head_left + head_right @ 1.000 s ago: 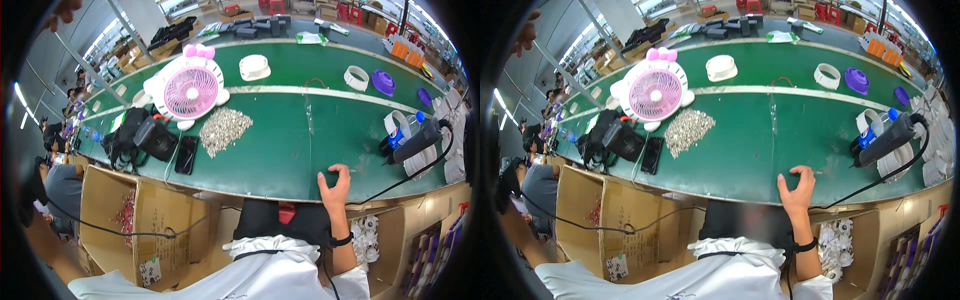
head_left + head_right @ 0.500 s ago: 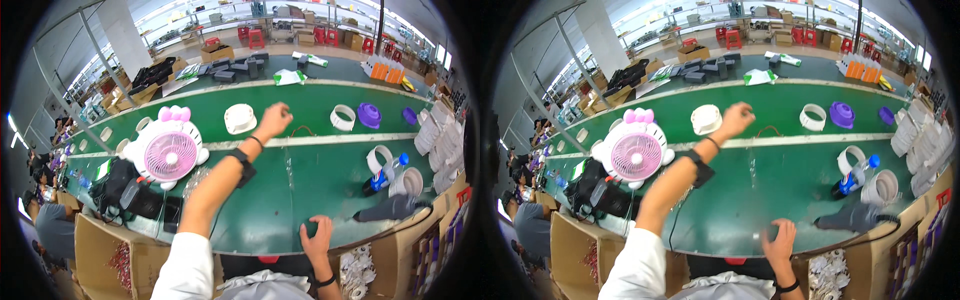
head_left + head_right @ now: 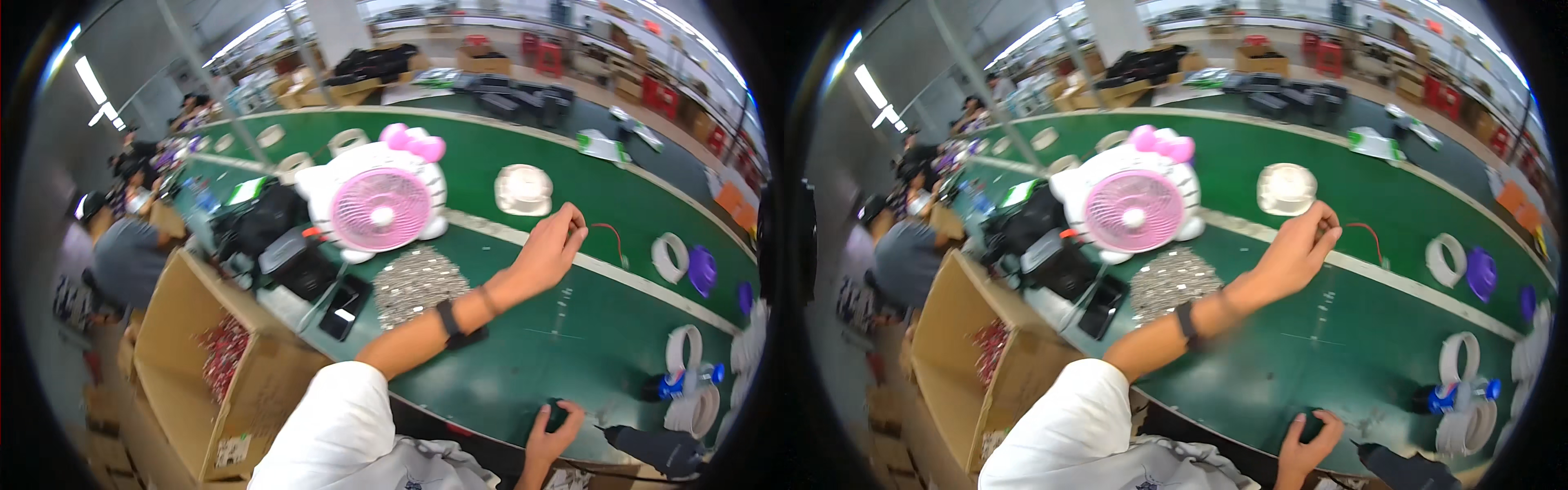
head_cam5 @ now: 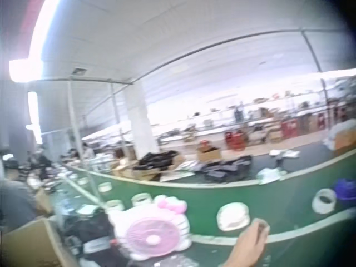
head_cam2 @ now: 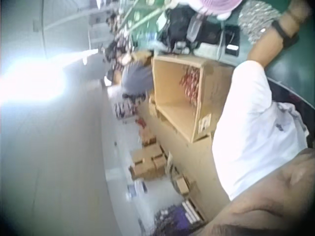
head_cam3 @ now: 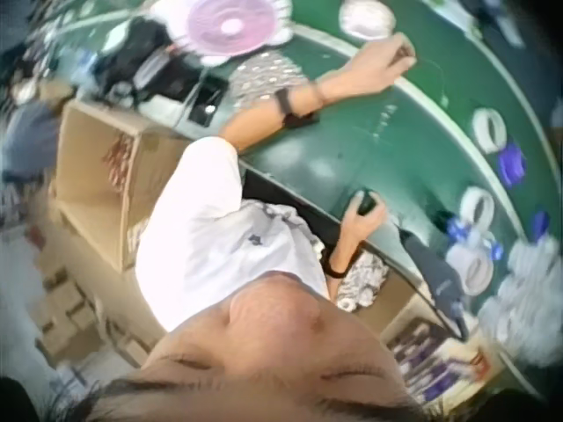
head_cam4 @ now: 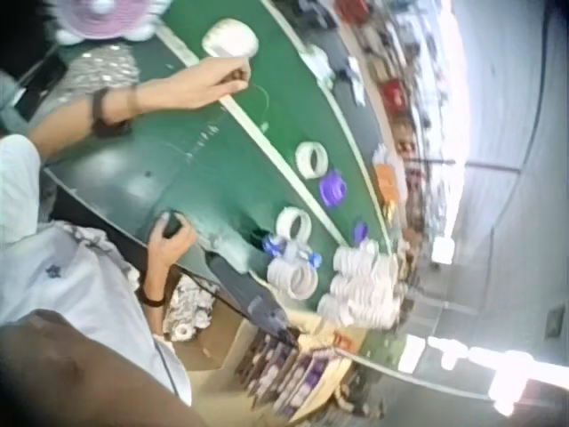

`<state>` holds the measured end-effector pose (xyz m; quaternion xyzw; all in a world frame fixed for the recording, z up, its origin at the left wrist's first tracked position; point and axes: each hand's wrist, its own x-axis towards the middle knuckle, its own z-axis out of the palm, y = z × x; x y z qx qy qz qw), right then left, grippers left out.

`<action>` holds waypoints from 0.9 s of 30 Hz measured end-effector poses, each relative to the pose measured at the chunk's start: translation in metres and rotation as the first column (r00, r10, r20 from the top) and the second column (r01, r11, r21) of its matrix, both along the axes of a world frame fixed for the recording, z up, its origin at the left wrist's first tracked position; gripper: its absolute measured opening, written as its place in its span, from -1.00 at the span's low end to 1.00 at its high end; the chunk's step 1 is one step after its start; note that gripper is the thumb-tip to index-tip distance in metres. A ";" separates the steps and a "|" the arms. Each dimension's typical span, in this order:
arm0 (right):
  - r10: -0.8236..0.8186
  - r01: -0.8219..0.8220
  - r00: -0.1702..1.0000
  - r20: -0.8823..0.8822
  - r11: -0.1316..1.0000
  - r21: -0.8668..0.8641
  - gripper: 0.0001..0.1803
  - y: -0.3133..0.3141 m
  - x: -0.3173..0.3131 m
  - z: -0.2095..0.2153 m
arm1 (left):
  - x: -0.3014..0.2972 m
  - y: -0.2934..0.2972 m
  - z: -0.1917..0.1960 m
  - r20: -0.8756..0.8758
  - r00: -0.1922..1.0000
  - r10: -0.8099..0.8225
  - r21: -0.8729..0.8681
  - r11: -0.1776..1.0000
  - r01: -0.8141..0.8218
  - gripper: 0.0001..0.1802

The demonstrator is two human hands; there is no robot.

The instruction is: The person assembles small electronic components on a green workbench. They use a handheld rotary tool to work on white and purple plastic rings, handling wires and small metal parts. The person also organizes a pile of small metal components and moves a decorative fan on the table.

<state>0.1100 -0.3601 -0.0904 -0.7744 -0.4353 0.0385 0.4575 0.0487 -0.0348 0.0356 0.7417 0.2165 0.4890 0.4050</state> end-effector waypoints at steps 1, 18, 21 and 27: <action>-0.007 0.007 1.000 -0.028 1.000 0.018 -0.72 0.000 -0.002 0.001 | -0.051 -0.029 0.035 -0.056 0.998 0.038 -0.069 0.997 -0.042 -0.81; 0.071 -0.070 0.993 0.093 0.997 -0.010 -0.71 0.001 0.003 0.001 | -0.232 -0.143 -0.045 0.219 0.950 0.224 -0.616 0.787 -0.044 -0.59; 0.043 -0.041 0.998 0.056 0.999 -0.021 -0.71 -0.001 0.003 0.005 | -0.159 -0.078 -0.034 -0.116 0.988 -0.103 -0.448 0.893 0.040 -0.63; 0.022 -0.022 1.000 0.000 0.999 -0.030 -0.72 0.001 0.000 0.007 | -0.075 0.029 -0.061 -0.393 0.917 -0.064 -0.300 0.952 -0.062 -0.59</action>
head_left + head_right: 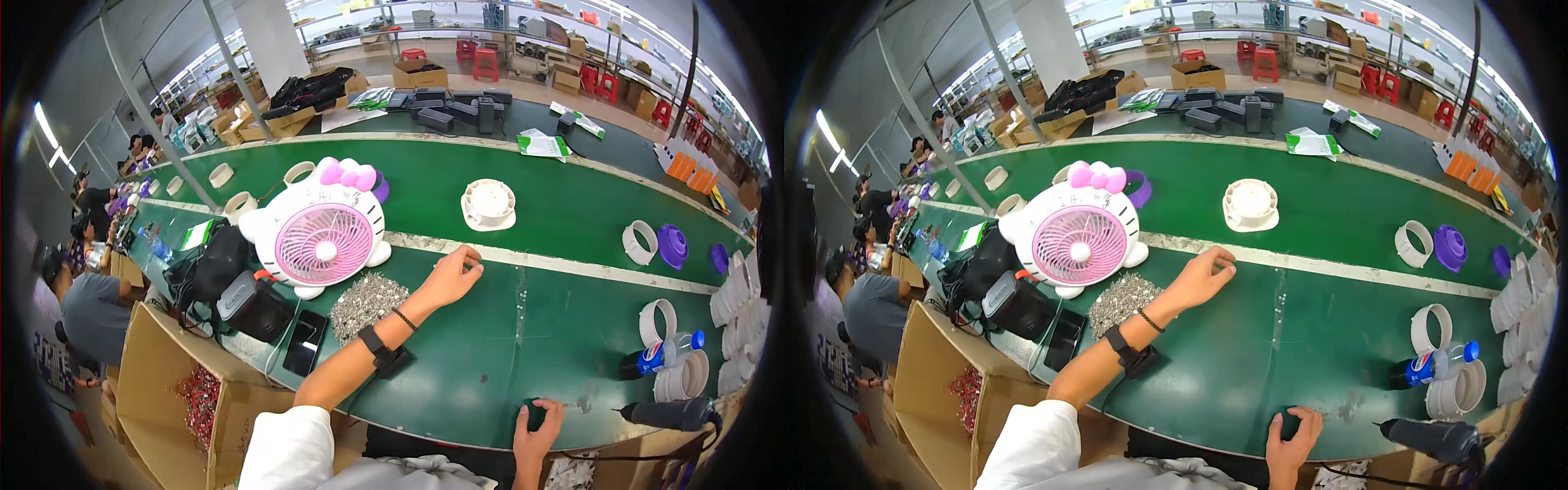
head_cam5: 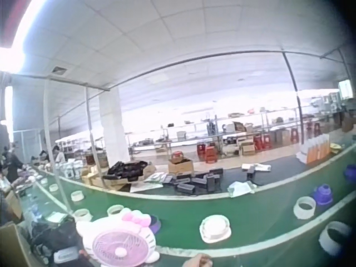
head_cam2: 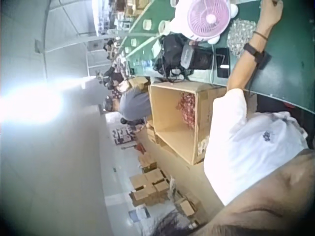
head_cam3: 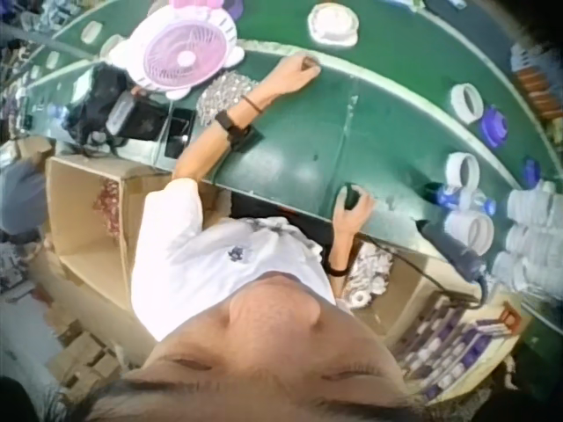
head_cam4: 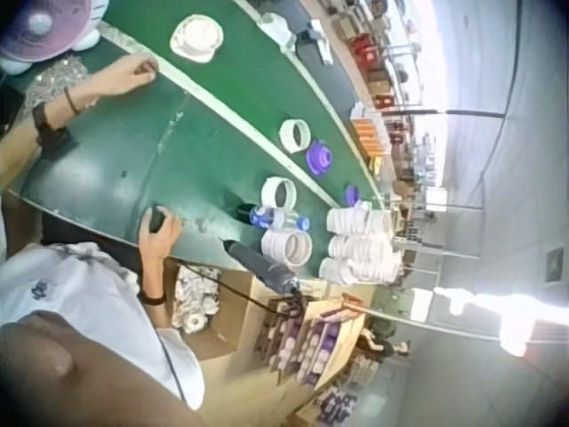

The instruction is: The person assembles small electronic components on a green workbench. They use a handheld rotary tool to work on white and purple plastic rings, handling wires and small metal parts. The person also organizes a pile of small metal components and moves a decorative fan on the table.

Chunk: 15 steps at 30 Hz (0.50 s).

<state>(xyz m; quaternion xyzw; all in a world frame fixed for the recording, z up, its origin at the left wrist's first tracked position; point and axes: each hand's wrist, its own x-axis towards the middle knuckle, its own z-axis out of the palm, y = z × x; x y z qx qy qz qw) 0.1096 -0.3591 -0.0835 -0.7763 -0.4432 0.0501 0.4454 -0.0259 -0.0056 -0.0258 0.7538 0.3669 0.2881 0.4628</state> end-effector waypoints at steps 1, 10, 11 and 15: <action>-0.001 0.001 1.000 -0.012 1.000 0.002 -0.72 -0.001 0.001 -0.001 | 0.002 0.001 -0.001 -0.049 0.999 -0.007 -0.018 1.000 0.006 -0.64; 0.016 -0.012 0.998 0.060 0.998 -0.066 -0.75 0.003 0.001 0.005 | -0.048 -0.098 0.017 -0.071 0.979 -0.189 -0.167 0.970 0.176 -0.82; 0.007 -0.003 0.998 0.058 0.998 -0.069 -0.74 0.003 0.002 0.005 | -0.043 -0.090 0.007 -0.073 0.985 -0.155 -0.177 0.974 0.140 -0.81; 0.007 -0.004 0.999 0.042 0.999 -0.051 -0.63 -0.003 0.007 -0.002 | -0.015 0.005 -0.009 0.039 0.985 0.170 0.458 0.873 -0.169 -0.79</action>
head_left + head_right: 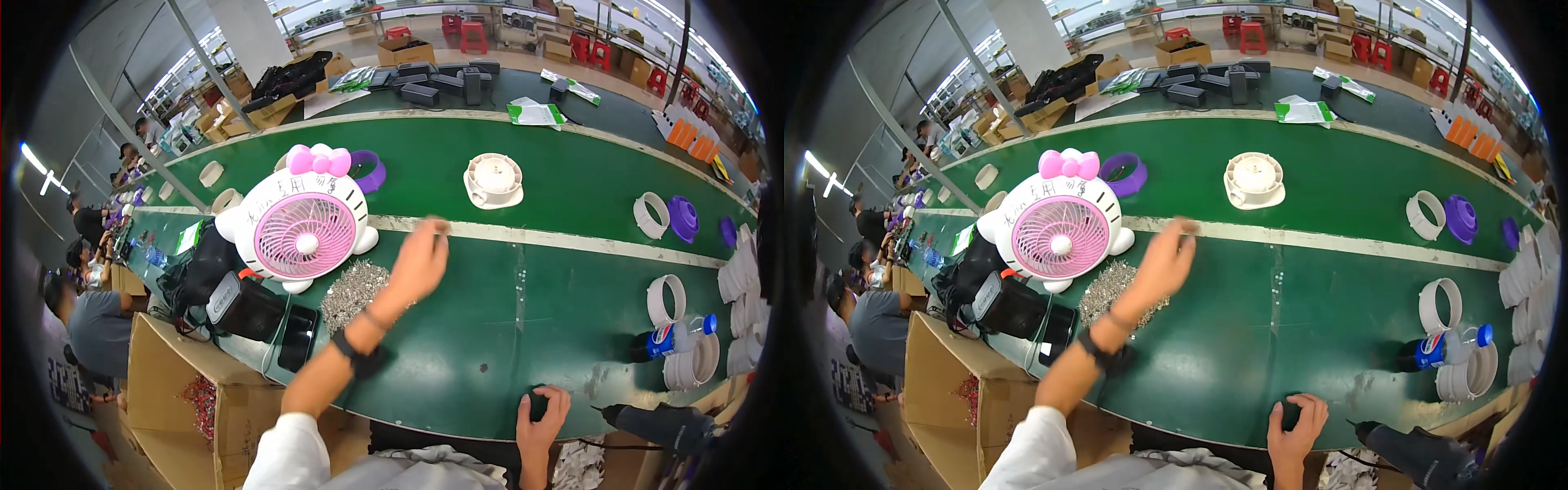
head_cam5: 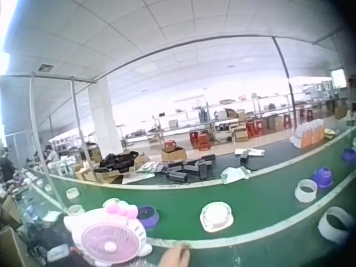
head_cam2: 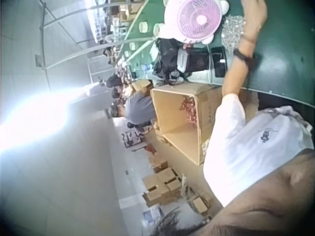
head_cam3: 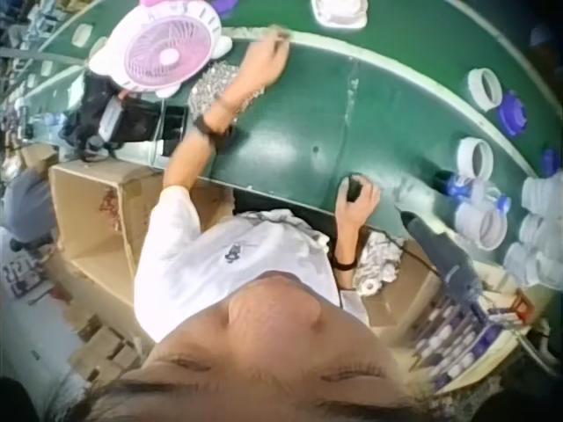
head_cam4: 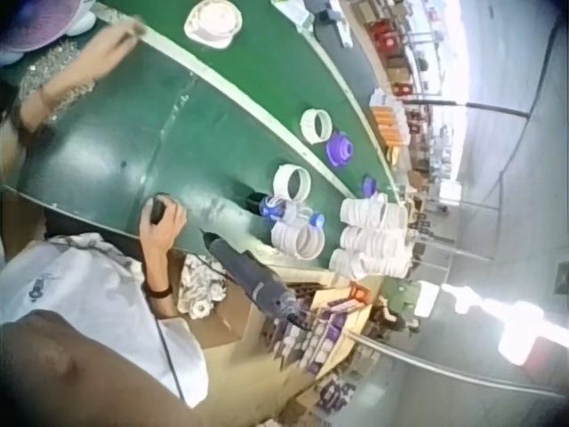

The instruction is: The person assembles small electronic components on a green workbench. They use a handheld rotary tool to work on white and purple plastic rings, handling wires and small metal parts. The person also organizes a pile of small metal components and moves a decorative fan on the table.

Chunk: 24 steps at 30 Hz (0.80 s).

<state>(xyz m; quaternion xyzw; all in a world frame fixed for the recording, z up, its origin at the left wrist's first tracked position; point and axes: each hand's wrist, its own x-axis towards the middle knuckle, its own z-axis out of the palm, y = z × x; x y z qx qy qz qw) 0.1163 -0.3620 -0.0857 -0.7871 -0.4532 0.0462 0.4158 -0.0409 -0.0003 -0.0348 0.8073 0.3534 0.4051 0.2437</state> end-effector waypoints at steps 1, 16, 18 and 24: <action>-0.003 0.003 1.000 -0.008 1.000 0.009 -0.58 -0.002 0.001 -0.004 | 0.006 0.034 0.002 -0.040 0.999 -0.006 -0.054 0.999 0.004 -0.67; -0.098 0.104 0.994 -0.046 0.753 0.650 0.47 -0.028 0.050 0.048 | 0.027 0.089 -0.006 -0.486 0.792 0.370 0.626 0.780 0.020 -0.83; -0.006 0.043 0.998 -0.056 0.724 0.689 0.42 -0.025 0.057 0.076 | 0.046 0.019 0.014 -0.532 0.834 0.150 0.539 0.819 0.196 -0.85; 0.013 0.206 0.953 -0.302 0.703 0.681 -0.12 -0.011 0.052 0.149 | 0.067 -0.127 0.020 -0.554 0.794 -0.251 -0.018 0.957 0.290 -0.73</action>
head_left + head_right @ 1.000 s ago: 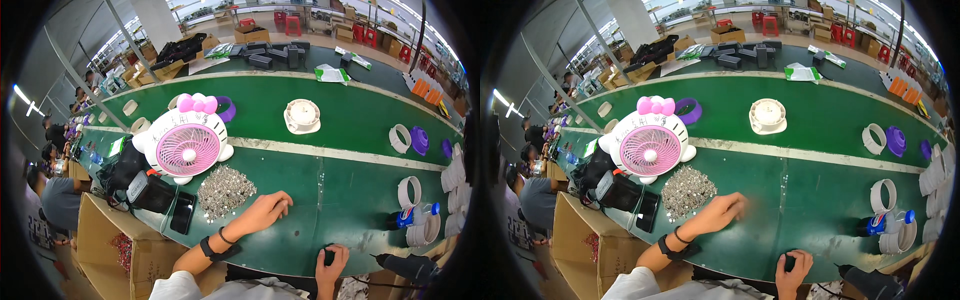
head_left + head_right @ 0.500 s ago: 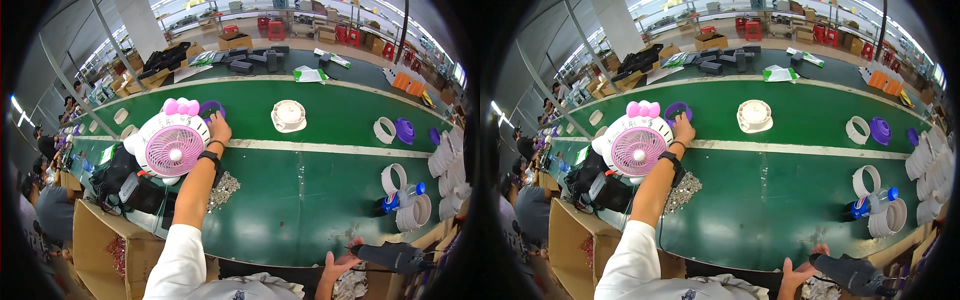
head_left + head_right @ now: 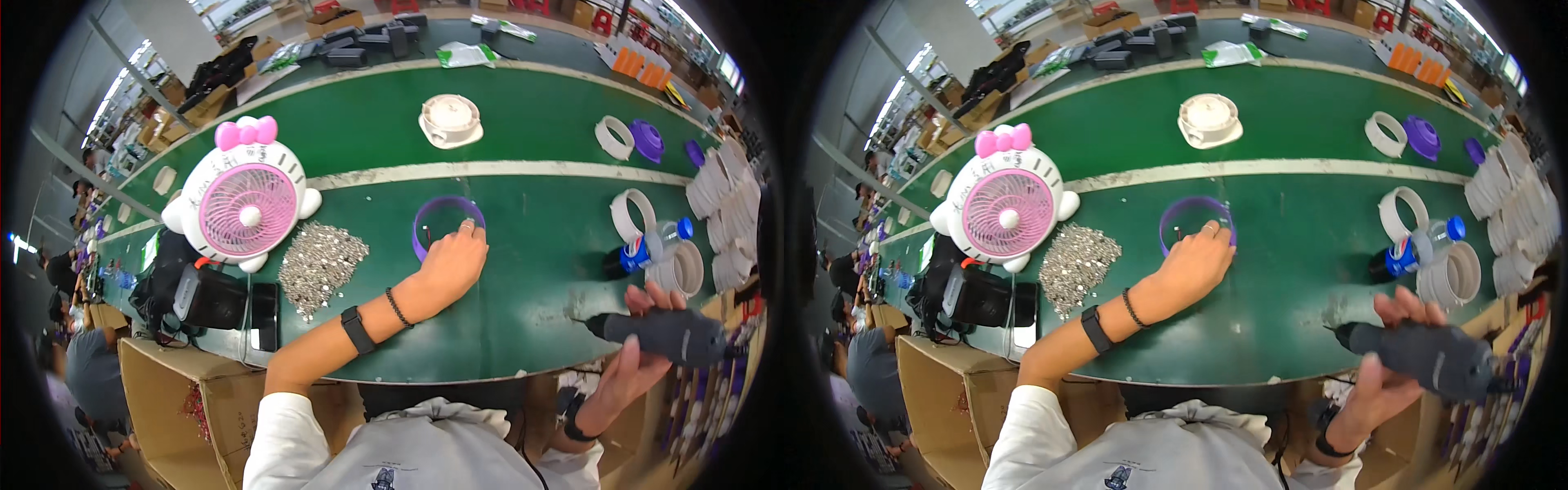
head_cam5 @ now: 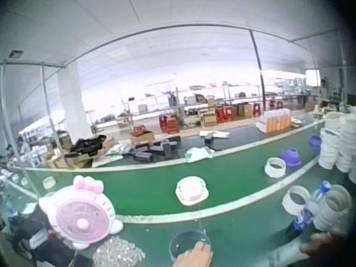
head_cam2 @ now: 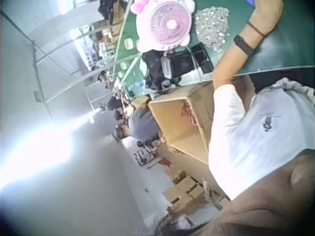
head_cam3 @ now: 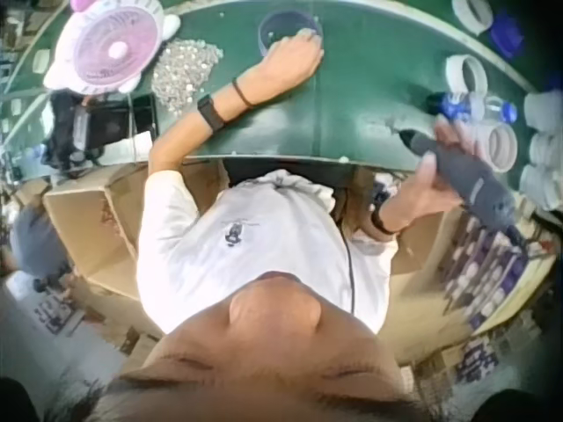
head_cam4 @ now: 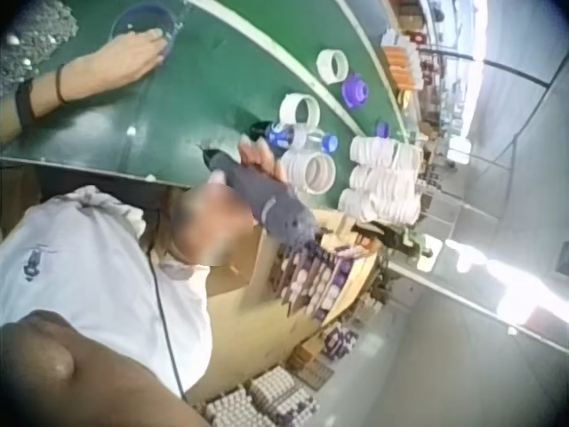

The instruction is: The person assembles small electronic components on a green workbench. They use a handheld rotary tool to work on white and purple plastic rings, handling wires and small metal parts. The person also organizes a pile of small metal components and moves a decorative fan on the table.

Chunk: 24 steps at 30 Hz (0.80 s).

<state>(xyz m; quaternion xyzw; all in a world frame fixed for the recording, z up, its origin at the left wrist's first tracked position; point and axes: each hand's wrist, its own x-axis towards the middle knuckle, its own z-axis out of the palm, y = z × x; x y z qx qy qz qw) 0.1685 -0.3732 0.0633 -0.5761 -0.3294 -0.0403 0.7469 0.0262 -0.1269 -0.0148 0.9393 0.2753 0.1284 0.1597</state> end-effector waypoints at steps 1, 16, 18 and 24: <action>0.050 -0.054 0.995 0.090 0.997 0.049 -0.25 0.008 -0.004 0.011 | 0.006 -0.007 -0.005 0.025 1.000 -0.005 -0.077 0.997 0.006 -0.70; 0.432 -0.409 0.896 -0.101 0.893 0.188 -0.68 0.083 -0.027 -0.029 | -0.056 -0.016 -0.006 0.222 0.948 -0.228 -0.074 0.966 0.249 -0.68; 0.482 -0.457 0.869 -0.110 0.868 0.192 -0.68 0.095 -0.034 -0.033 | -0.054 -0.024 -0.007 0.272 0.939 -0.211 -0.108 0.963 0.248 -0.66; 0.536 -0.515 0.837 -0.108 0.839 0.176 -0.73 0.118 -0.048 -0.031 | -0.073 -0.015 -0.002 0.254 0.940 -0.229 -0.023 0.970 0.242 -0.67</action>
